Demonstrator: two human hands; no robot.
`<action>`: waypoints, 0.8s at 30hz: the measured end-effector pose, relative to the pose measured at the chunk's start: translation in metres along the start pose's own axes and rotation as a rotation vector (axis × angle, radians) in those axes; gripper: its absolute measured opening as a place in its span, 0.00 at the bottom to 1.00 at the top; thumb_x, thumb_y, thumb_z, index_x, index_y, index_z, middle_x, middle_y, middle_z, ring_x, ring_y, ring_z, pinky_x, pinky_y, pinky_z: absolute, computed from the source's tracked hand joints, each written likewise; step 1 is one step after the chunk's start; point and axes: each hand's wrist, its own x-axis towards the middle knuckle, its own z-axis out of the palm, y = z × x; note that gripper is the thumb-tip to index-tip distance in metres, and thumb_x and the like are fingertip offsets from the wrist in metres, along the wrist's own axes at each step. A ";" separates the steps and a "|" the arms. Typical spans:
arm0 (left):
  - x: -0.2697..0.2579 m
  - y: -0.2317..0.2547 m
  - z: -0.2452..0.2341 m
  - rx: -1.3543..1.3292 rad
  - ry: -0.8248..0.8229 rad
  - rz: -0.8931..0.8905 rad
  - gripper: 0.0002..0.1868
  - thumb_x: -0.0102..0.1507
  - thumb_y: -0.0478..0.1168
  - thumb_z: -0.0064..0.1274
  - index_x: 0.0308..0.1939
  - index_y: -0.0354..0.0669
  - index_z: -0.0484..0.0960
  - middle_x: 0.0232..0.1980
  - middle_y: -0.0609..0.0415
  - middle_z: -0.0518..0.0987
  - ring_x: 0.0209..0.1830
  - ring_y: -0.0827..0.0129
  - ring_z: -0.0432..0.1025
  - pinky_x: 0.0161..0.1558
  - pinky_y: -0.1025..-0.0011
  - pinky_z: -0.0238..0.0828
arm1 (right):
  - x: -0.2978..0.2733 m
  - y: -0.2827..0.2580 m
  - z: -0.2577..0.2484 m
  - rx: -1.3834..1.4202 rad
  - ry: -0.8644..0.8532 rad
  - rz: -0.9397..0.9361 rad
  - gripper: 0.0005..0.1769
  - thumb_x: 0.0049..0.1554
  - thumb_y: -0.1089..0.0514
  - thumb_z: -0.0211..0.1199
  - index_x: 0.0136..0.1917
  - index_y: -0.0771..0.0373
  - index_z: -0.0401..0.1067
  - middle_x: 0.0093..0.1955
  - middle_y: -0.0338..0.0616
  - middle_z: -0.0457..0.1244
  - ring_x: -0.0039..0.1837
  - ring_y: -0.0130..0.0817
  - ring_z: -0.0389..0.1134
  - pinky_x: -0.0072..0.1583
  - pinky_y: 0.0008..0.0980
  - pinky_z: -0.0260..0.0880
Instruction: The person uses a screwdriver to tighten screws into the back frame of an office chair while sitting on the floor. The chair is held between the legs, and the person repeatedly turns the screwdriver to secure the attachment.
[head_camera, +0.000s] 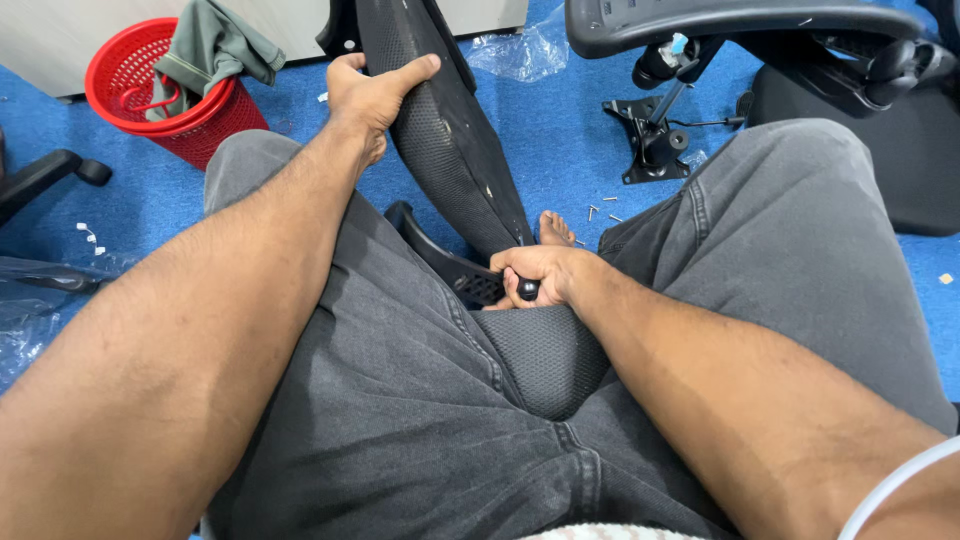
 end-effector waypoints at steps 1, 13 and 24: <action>0.001 0.000 0.000 -0.015 -0.005 0.003 0.56 0.47 0.41 0.76 0.65 0.23 0.52 0.50 0.33 0.77 0.42 0.54 0.84 0.38 0.63 0.85 | 0.004 -0.002 -0.002 -0.012 -0.153 0.148 0.63 0.47 0.62 0.70 0.83 0.49 0.32 0.81 0.45 0.49 0.29 0.22 0.65 0.31 0.21 0.72; -0.001 -0.002 -0.003 0.063 -0.187 0.002 0.50 0.50 0.51 0.74 0.62 0.18 0.64 0.52 0.30 0.80 0.49 0.51 0.84 0.48 0.64 0.83 | 0.059 0.003 -0.005 -0.164 0.165 0.023 0.49 0.50 0.67 0.67 0.78 0.44 0.48 0.64 0.42 0.63 0.37 0.12 0.62 0.31 0.22 0.72; -0.017 0.008 -0.012 0.390 -0.065 -0.310 0.54 0.56 0.66 0.60 0.65 0.18 0.64 0.62 0.34 0.76 0.61 0.52 0.74 0.62 0.57 0.69 | -0.005 -0.038 0.027 0.763 -0.043 0.576 0.63 0.55 0.37 0.75 0.71 0.85 0.37 0.54 0.29 0.65 0.28 0.21 0.59 0.28 0.17 0.62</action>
